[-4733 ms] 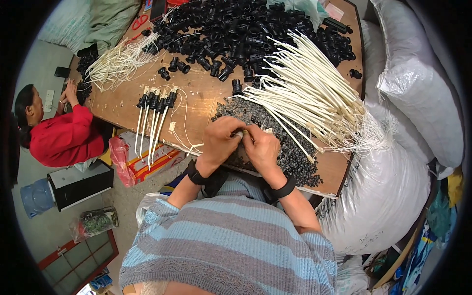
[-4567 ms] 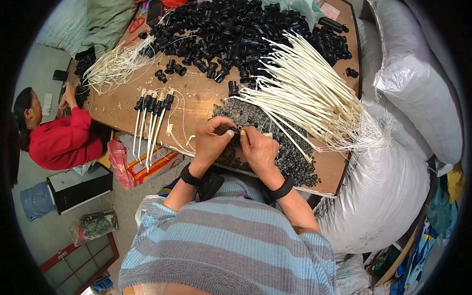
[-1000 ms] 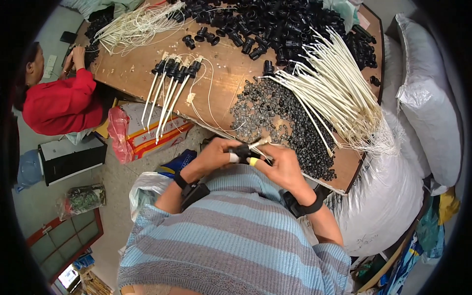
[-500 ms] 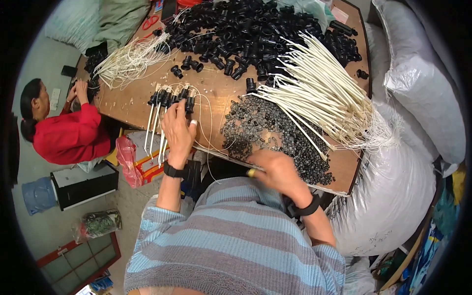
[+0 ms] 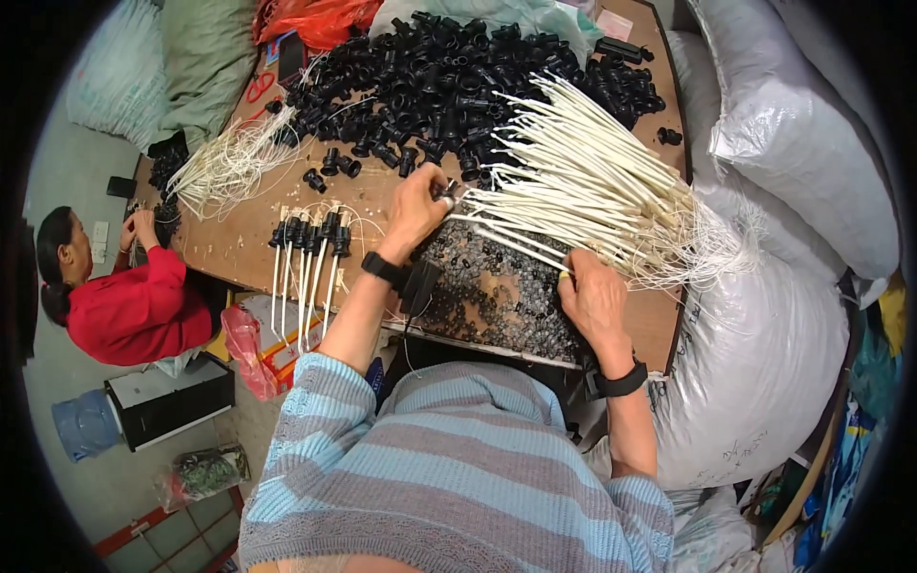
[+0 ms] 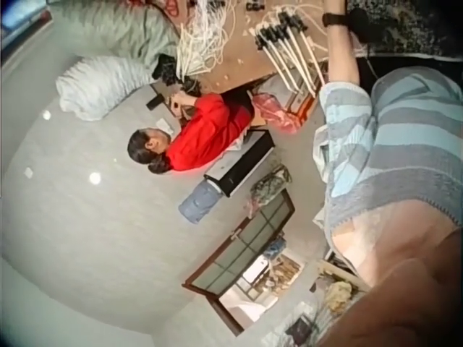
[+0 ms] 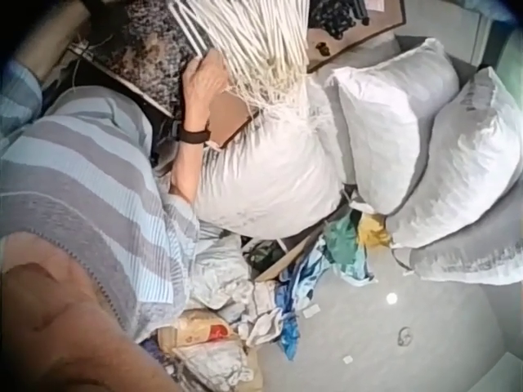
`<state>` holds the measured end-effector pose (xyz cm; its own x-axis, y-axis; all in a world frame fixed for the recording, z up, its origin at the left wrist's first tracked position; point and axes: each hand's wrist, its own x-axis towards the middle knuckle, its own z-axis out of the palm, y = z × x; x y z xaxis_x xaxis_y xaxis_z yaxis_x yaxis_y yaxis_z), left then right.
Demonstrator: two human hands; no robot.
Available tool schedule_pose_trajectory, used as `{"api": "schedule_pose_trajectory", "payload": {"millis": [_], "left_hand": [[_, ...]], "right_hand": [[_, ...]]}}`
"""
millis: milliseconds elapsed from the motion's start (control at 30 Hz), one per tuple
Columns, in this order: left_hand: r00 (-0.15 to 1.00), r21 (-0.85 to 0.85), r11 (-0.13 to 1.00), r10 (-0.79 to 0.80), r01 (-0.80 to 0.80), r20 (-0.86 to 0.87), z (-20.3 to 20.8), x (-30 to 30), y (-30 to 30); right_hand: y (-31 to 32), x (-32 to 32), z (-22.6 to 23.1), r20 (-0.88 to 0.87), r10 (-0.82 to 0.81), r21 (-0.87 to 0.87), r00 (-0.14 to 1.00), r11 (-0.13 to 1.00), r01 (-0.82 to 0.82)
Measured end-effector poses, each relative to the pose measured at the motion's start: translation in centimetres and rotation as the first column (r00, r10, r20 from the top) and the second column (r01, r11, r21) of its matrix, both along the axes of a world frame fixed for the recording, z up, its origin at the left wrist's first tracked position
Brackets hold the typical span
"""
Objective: The person assembles components by hand, picking up a white cord and a black plastic piece, threading the cord through the piece, and sliding a small grey bead onto the cord. The completed assembly is then placed onto a growing pile of finished units on the table as the process repeats.
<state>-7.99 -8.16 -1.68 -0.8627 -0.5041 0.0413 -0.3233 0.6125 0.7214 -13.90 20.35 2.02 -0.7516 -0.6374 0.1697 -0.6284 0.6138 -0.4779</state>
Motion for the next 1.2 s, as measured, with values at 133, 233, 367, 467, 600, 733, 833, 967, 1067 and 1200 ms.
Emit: {"api": "schedule_pose_trajectory", "payload": {"millis": [133,233,367,467,600,733,833,967,1067,1200], "left_hand": [[0.985,0.127,0.991,0.057,-0.036,-0.165,-1.1,2.5,-0.3],[0.978,0.253,0.962,-0.049,0.101,-0.201,-0.2,4.7,0.3],[0.982,0.498,0.847,-0.174,0.187,-0.072,1.4,6.0,1.2],[0.913,0.070,0.924,-0.356,0.376,-0.198,2.0,6.3,2.3],[0.838,-0.195,0.867,-0.494,0.458,-0.229,0.9,7.1,3.1],[0.866,-0.367,0.894,-0.382,0.258,-0.323,1.7,7.7,2.6],[0.815,-0.441,0.808,-0.526,0.390,-0.242,5.6,7.2,6.7],[0.930,-0.405,0.884,-0.325,0.233,-0.175,4.5,8.5,6.1],[0.995,0.052,0.997,0.053,-0.058,0.086,1.7,11.0,2.7],[0.997,0.763,0.642,0.080,-0.069,0.024,4.0,8.9,5.8]], "right_hand": [[-0.3,0.4,0.8,0.234,0.055,-0.113,0.971,0.993,-0.030],[-1.1,0.7,0.6,0.386,0.050,-0.139,0.921,0.990,0.004],[-2.3,1.3,0.3,0.315,0.158,-0.161,0.936,0.981,-0.111],[-2.6,1.8,1.2,0.072,0.276,0.077,0.958,0.956,-0.282],[-3.2,2.9,1.5,-0.136,0.341,0.156,0.930,0.935,-0.320],[-1.0,0.8,2.0,0.003,0.007,0.224,1.000,0.975,-0.008],[-3.6,2.2,2.1,0.134,0.169,-0.222,0.976,0.965,-0.137],[-3.1,0.6,2.1,0.451,0.468,-0.612,0.760,0.782,-0.118],[-1.1,0.1,2.2,0.585,0.731,-0.811,0.352,0.526,0.256],[-5.9,4.4,2.2,0.250,0.458,-0.170,0.853,0.888,-0.426]]}}
